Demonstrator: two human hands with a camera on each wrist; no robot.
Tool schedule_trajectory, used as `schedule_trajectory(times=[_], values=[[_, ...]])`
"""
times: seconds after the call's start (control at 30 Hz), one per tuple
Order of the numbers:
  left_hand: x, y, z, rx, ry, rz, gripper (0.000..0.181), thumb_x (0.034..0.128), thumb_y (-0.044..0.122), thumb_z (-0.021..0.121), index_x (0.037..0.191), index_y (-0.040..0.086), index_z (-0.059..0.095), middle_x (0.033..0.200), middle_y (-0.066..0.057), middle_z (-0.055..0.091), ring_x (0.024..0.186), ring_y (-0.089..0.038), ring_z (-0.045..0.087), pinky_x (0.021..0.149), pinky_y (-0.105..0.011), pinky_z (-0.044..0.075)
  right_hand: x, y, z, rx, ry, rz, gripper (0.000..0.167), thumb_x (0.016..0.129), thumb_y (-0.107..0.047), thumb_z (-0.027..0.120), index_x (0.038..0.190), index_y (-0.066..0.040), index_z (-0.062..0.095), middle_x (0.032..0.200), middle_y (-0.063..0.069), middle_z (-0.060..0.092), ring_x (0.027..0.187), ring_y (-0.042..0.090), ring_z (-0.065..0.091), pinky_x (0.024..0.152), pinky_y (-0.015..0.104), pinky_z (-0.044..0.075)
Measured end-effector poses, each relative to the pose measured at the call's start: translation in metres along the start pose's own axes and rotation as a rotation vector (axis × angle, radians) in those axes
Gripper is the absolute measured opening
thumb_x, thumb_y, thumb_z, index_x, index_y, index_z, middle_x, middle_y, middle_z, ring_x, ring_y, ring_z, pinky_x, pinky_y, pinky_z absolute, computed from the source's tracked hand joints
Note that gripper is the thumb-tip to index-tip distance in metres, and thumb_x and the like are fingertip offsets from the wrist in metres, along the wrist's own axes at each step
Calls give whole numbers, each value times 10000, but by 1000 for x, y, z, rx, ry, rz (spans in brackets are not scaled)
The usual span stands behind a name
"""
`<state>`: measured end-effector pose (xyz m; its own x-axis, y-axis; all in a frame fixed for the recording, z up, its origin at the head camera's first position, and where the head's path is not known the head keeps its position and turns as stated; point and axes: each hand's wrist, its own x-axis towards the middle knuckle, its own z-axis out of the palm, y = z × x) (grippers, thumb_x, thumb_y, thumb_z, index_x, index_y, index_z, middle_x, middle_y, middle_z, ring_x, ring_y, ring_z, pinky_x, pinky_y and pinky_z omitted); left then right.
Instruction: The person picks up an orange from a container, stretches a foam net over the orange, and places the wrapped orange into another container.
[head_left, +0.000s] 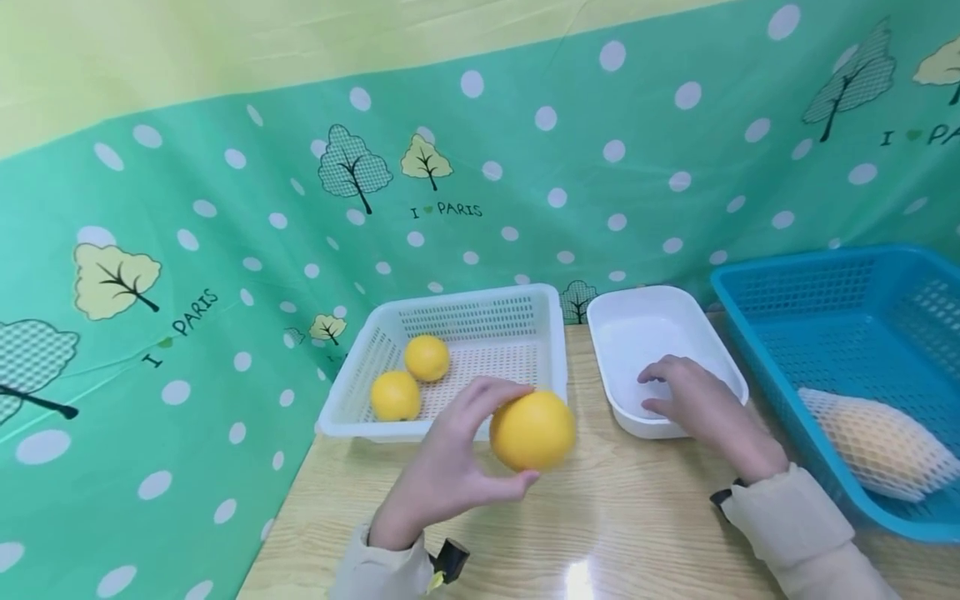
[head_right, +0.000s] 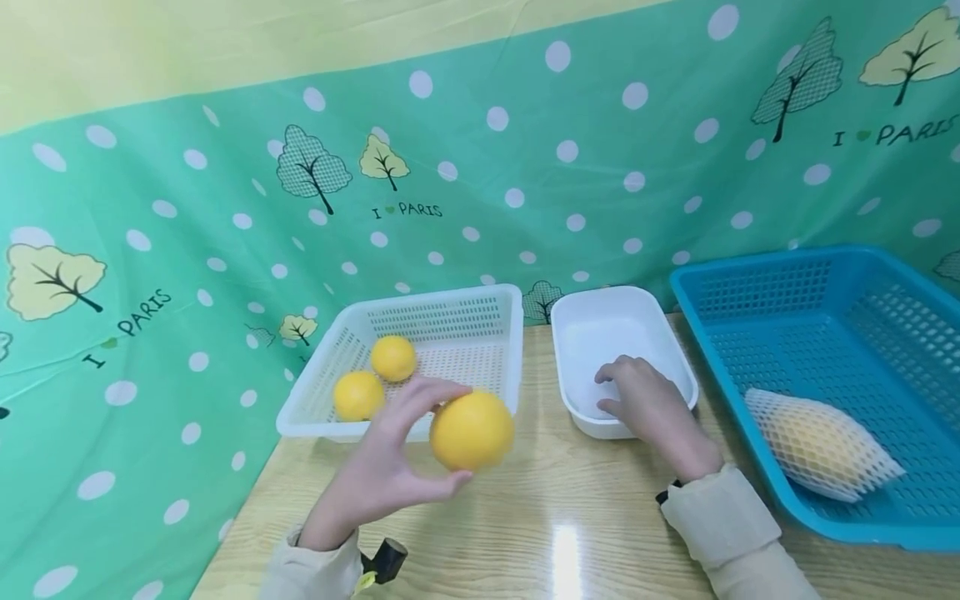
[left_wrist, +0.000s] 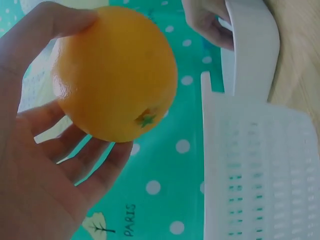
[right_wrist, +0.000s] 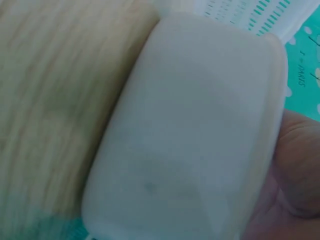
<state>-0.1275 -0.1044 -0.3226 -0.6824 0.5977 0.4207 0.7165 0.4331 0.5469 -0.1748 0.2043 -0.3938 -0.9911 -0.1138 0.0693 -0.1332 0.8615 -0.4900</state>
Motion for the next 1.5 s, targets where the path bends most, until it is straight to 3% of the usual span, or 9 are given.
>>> schedule_trajectory(times=[0.3, 0.6, 0.87, 1.3, 1.5], values=[[-1, 18, 19, 137, -159, 80, 737, 695, 334, 866, 1357, 249, 552, 1312, 111, 526, 1149, -64, 551, 937, -249, 525, 4, 6, 5, 40, 20, 19, 304, 803, -66, 814, 1084, -10, 712, 1097, 212, 670, 1051, 403, 614, 928, 558, 528], [-1, 19, 35, 192, -272, 113, 725, 719, 380, 850, 1364, 247, 548, 1317, 104, 536, 1155, -43, 546, 972, -191, 471, 4, 7, 7, 84, 52, 21, 216, 832, -49, 782, 1036, -22, 719, 1044, 190, 677, 985, 373, 609, 915, 559, 531], [0, 19, 51, 305, -358, 197, 718, 722, 470, 835, 1347, 244, 561, 1258, 119, 560, 1113, -6, 537, 958, -136, 434, 2, 9, 8, 103, 75, 32, 199, 873, -76, 747, 1060, -16, 714, 1073, 201, 682, 1011, 386, 610, 939, 579, 514], [-1, 18, 73, 362, -563, 181, 637, 743, 487, 816, 1297, 274, 584, 1177, 166, 557, 1027, 53, 502, 877, -53, 375, 1, 11, 10, 104, 112, 30, 252, 886, -72, 732, 1119, 18, 692, 1094, 222, 684, 1017, 391, 614, 950, 582, 508], [-3, 18, 78, 389, -572, 166, 634, 723, 503, 827, 1271, 276, 604, 1151, 163, 571, 978, 61, 512, 817, -48, 382, 2, 13, 11, 106, 104, 26, 253, 895, -85, 725, 1125, 14, 693, 1097, 221, 686, 1018, 389, 616, 948, 582, 509]])
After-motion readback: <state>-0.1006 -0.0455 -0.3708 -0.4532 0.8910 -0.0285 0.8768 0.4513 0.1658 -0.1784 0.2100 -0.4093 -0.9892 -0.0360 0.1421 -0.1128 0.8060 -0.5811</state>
